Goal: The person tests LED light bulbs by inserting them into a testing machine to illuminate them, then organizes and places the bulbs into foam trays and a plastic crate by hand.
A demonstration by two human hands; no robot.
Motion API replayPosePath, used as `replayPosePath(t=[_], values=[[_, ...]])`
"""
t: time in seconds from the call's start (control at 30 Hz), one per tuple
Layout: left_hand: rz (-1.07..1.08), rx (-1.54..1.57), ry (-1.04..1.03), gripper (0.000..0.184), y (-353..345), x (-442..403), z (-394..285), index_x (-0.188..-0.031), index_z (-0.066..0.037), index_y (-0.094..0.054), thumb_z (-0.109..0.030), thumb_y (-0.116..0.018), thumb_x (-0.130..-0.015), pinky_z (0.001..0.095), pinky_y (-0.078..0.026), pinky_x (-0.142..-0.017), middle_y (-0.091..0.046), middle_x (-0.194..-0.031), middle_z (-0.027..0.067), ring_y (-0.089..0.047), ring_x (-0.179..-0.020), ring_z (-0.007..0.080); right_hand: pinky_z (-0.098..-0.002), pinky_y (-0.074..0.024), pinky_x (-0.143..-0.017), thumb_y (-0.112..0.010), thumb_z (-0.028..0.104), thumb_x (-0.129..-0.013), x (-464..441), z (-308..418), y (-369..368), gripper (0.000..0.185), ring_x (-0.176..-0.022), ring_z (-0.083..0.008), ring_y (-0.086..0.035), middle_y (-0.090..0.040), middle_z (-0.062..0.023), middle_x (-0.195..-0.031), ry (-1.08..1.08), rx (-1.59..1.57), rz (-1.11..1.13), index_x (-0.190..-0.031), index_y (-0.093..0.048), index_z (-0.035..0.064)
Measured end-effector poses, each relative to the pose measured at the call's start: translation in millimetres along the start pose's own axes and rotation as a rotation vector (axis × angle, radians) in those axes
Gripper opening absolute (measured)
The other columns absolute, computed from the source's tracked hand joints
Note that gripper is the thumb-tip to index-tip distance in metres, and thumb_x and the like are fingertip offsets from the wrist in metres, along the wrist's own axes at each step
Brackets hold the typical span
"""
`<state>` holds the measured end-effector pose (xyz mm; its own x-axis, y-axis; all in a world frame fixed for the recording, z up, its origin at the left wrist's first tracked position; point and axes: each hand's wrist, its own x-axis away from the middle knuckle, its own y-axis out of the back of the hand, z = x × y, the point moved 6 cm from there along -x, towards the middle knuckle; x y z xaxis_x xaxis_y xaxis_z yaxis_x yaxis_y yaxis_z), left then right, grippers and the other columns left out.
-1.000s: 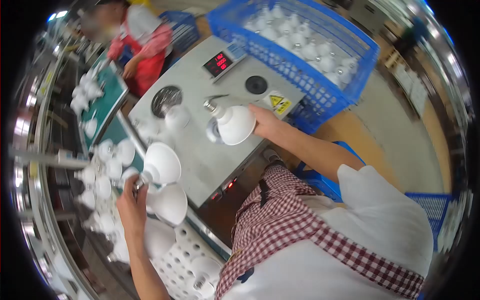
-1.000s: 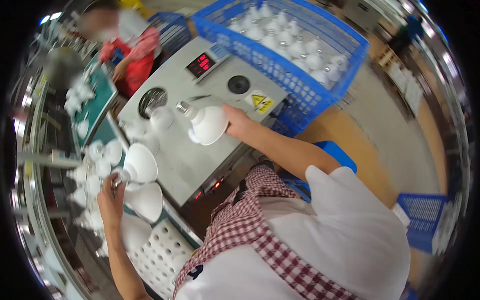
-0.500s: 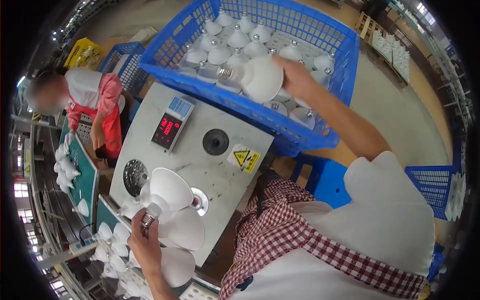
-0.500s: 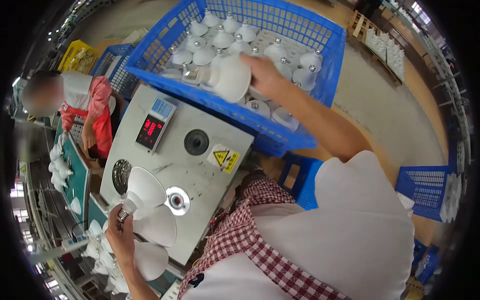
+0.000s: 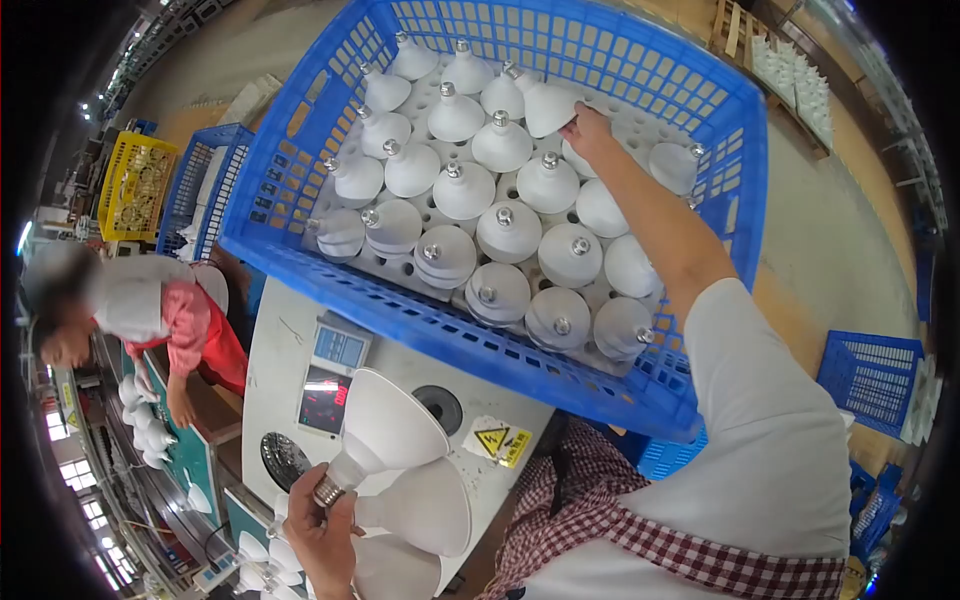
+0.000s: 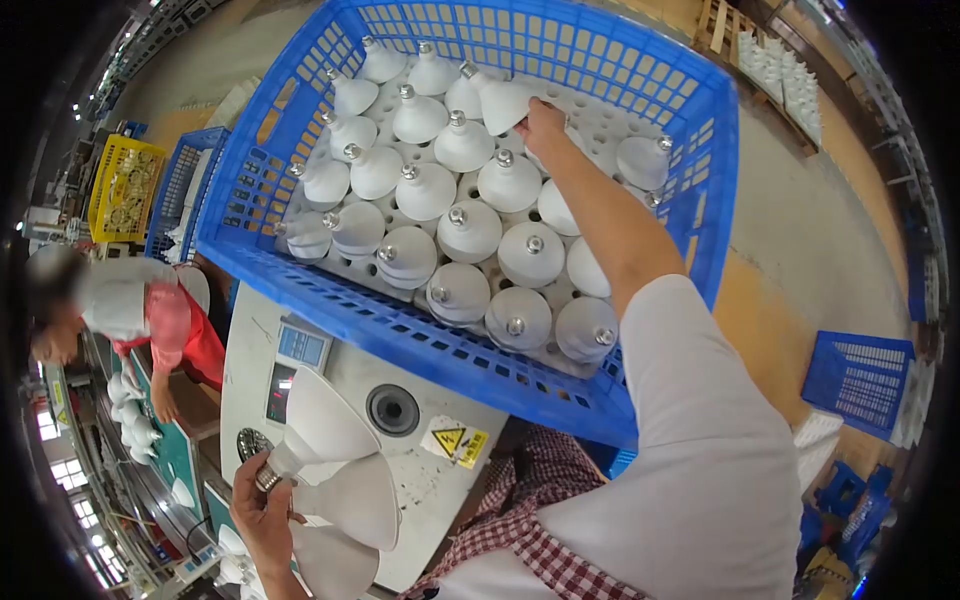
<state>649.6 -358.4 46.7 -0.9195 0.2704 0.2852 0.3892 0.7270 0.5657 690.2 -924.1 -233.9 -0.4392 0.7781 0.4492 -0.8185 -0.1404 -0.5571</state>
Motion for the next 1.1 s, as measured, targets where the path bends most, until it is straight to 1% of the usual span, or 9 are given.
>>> replayPosePath(t=[0.17, 0.37, 0.43, 0.57, 0.7, 0.77, 0.9, 1.03, 1.1], values=[[0.021, 0.026, -0.063, 0.047, -10, -30, -22, -0.108, 0.001, -0.047, -0.025, -0.067, -0.074, 0.018, -0.042, -0.038, -0.056, -0.072, 0.0036, -0.052, -0.056, 0.0077, -0.0388, -0.0523, -0.062, -0.045, 0.008, -0.083, -31, -37, 21, 0.023, -0.075, -0.0278, -0.06, -0.056, -0.0169, -0.092, -0.014, 0.065, -0.177, -0.102, -0.046, -0.0044], [0.252, 0.069, -0.195, 0.038, -55, -68, -72, -0.105, 0.003, -0.05, -0.016, -0.065, -0.075, 0.0199, -0.045, -0.048, -0.056, -0.086, 0.0065, -0.055, -0.065, 0.0102, -0.0286, -0.0501, -0.047, -0.055, 0.015, -0.079, -10, -6, -1, 0.024, -0.059, -0.0228, -0.061, -0.06, -0.0162, -0.072, 0.011, 1.401, 0.191, -0.088, -0.056, -0.0065], [0.292, 0.087, -0.209, 0.035, -76, -83, -87, -0.105, 0.002, -0.05, -0.012, -0.063, -0.075, 0.0193, -0.044, -0.047, -0.056, -0.083, 0.0065, -0.054, -0.064, 0.0094, -0.0286, -0.0504, -0.052, -0.056, 0.023, -0.08, 42, 22, -31, 0.032, -0.064, -0.02, -0.061, -0.061, -0.0149, -0.081, 0.125, 1.245, 0.385, -0.095, -0.055, -0.0055], [0.457, 0.139, -0.185, 0.03, -130, -112, -114, -0.105, 0.001, -0.051, -0.004, -0.058, -0.076, 0.018, -0.042, -0.044, -0.055, -0.079, 0.0047, -0.052, -0.06, 0.0073, -0.0309, -0.0511, -0.063, -0.048, 0.038, -0.085, 190, 26, -50, 0.049, -0.077, -0.0193, -0.059, -0.057, -0.0159, -0.097, -0.636, 0.637, 0.899, -0.11, -0.048, -0.0037], [0.578, 0.091, -0.284, 0.029, -183, -134, -139, -0.104, -0.002, -0.052, -0.002, -0.058, -0.076, 0.0193, -0.04, -0.044, -0.056, -0.075, 0.0018, -0.05, -0.057, 0.0052, -0.032, -0.0497, -0.07, -0.048, 0.03, -0.086, 208, 39, -27, 0.043, -0.084, -0.0211, -0.057, -0.056, -0.0145, -0.101, -0.596, 0.414, 0.889, -0.116, -0.044, -0.0012], [0.548, -0.048, -0.431, 0.028, -200, -142, -152, -0.103, -0.002, -0.053, -0.003, -0.059, -0.075, 0.021, -0.041, -0.045, -0.057, -0.072, 0.0025, -0.051, -0.056, 0.0062, -0.0358, -0.0428, -0.085, -0.048, 0.015, -0.085, 195, 87, -31, 0.033, -0.102, -0.0189, -0.05, -0.05, -0.0084, -0.114, 0.316, 1.141, 0.762, -0.117, -0.046, 0.0075], [0.466, -0.241, -0.81, 0.028, -219, -144, -194, -0.103, -0.002, -0.054, -0.004, -0.059, -0.076, 0.0211, -0.038, -0.044, -0.053, -0.064, 0.0004, -0.045, -0.053, 0.0039, -0.0361, -0.0372, -0.091, -0.056, 0.007, -0.076, 218, 135, -51, 0.039, -0.111, -0.0251, -0.042, -0.042, -0.0114, -0.121, 0.95, 1.483, 0.898, -0.113, -0.047, 0.0084], [0.351, -0.432, -1.139, 0.029, -244, -139, -204, -0.102, -0.004, -0.054, -0.006, -0.062, -0.074, 0.0308, -0.045, -0.052, -0.059, -0.07, 0.0118, -0.059, -0.058, 0.0211, -0.0365, -0.037, -0.092, -0.062, 0.009, -0.069, 214, 149, -54, 0.045, -0.112, -0.0292, -0.039, -0.044, -0.0118, -0.117, 1.223, 1.73, 0.925, -0.111, -0.048, 0.0074], [0.416, -0.49, -1.143, 0.029, -263, -128, -211, -0.101, -0.005, -0.054, -0.007, -0.062, -0.074, 0.0323, -0.045, -0.054, -0.06, -0.072, 0.0132, -0.059, -0.061, 0.0251, -0.0356, -0.04, -0.088, -0.065, 0.012, -0.065, 235, 117, -68, 0.043, -0.109, -0.0271, -0.043, -0.047, -0.0111, -0.112, 0.789, 1.534, 1.04, -0.105, -0.05, 0.0067]])
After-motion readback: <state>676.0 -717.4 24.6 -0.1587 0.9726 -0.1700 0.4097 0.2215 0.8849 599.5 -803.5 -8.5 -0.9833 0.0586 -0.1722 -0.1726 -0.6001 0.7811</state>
